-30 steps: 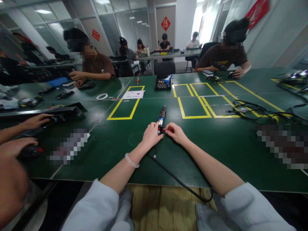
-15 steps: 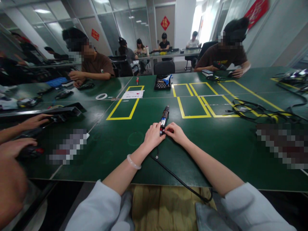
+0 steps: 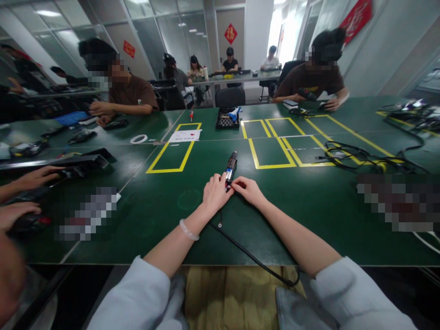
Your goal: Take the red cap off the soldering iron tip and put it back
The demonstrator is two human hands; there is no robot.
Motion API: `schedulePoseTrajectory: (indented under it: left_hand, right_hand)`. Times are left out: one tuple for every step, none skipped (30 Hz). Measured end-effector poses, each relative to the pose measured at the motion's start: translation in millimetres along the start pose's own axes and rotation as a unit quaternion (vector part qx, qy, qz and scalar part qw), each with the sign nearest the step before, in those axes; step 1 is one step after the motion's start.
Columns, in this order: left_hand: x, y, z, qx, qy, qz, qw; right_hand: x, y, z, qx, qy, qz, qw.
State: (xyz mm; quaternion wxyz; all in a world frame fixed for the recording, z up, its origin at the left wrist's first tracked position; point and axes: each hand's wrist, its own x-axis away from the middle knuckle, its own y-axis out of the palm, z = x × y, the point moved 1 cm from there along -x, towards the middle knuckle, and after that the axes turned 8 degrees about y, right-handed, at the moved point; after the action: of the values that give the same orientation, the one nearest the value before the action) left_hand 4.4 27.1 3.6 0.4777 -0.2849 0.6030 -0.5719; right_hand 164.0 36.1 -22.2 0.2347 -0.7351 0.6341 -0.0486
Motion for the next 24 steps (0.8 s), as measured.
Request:
schedulePoseTrajectory:
  left_hand:
    - [-1,0.7,-1,-0.004,0.002,0.000,1.000]
    - [-1,1.3,-1,-0.008,0.004,-0.001,1.000]
    - [-1,1.7,-2,-0.010,0.007,-0.001,1.000]
    - [-2,1.9,-2,-0.011,0.008,-0.002,1.000]
    - [-2,1.9,-3,-0.011,0.009,-0.003,1.000]
    - [-2,1.6,-4,-0.010,0.010,-0.004,1.000]
    - [-2,1.1,-4,-0.011,0.012,-0.006,1.000]
    - [-2,0.3,-5,-0.013,0.013,-0.007,1.000]
    - [-3,-0.7,-7,-0.016,0.014,-0.009,1.000]
    - [-3,-1.8,-8,-0.021,0.015,-0.011,1.000]
    - [-3,-3.1,-10,-0.026,0.017,-0.012,0.999]
    - [-3,-4.4,-13,-0.032,0.017,-0.014,0.999]
    - [-3,-5.7,-17,-0.038,0.016,-0.016,0.999]
    - [-2,-6.9,-21,-0.045,0.013,-0.017,0.999]
    - [-2,-8.0,-26,-0.052,0.008,-0.020,0.998]
    - [-2,-9.0,-33,-0.061,0.002,-0.021,0.998]
    - [-2,-10.0,-41,-0.069,-0.005,-0.022,0.997]
    - [-1,-11.0,-49,-0.077,-0.014,-0.023,0.997]
    - [-1,-12.0,-59,-0.086,-0.023,-0.025,0.996]
    - [-1,-13.3,-70,-0.095,-0.031,-0.027,0.995]
    - [0,-14.8,-81,-0.104,-0.040,-0.030,0.993]
    - [0,-16.5,-93,-0.112,-0.049,-0.034,0.992]
    - [1,-18.5,-105,-0.120,-0.059,-0.038,0.990]
    - [1,-20.8,-117,-0.128,-0.070,-0.042,0.989]
  right_hand:
    - [0,0,0,-0.005,0.001,-0.003,1.000]
    - [0,0,0,-0.008,0.001,-0.004,1.000]
    - [0,0,1,-0.011,0.003,-0.006,1.000]
    - [-1,0,2,-0.015,0.003,-0.009,1.000]
    - [-1,1,4,-0.016,0.005,-0.007,1.000]
    - [-2,1,6,-0.018,0.003,-0.006,1.000]
    - [-2,1,7,-0.025,0.002,-0.004,1.000]
    - [-3,1,9,-0.030,0.003,-0.004,1.000]
    - [-3,1,10,-0.035,0.006,-0.003,0.999]
    - [-4,0,10,-0.039,0.009,-0.004,0.999]
    - [-4,-1,10,-0.042,0.012,-0.004,0.999]
    - [-4,-1,9,-0.043,0.014,-0.004,0.999]
    - [-4,-2,8,-0.044,0.017,-0.005,0.999]
    - [-4,-3,7,-0.043,0.019,-0.006,0.999]
    - [-3,-3,6,-0.041,0.022,-0.006,0.999]
    - [-3,-4,5,-0.039,0.025,-0.005,0.999]
    - [-3,-4,5,-0.038,0.027,-0.004,0.999]
    - [-3,-4,5,-0.037,0.029,-0.003,0.999]
    - [-3,-4,5,-0.035,0.031,-0.002,0.999]
    - [-3,-4,5,-0.033,0.032,-0.001,0.999]
    - [-3,-3,6,-0.031,0.031,-0.001,0.999]
    - [-3,-3,6,-0.028,0.031,-0.001,0.999]
    - [-3,-3,6,-0.026,0.030,-0.001,0.999]
    - [-3,-3,6,-0.024,0.030,-0.001,0.999]
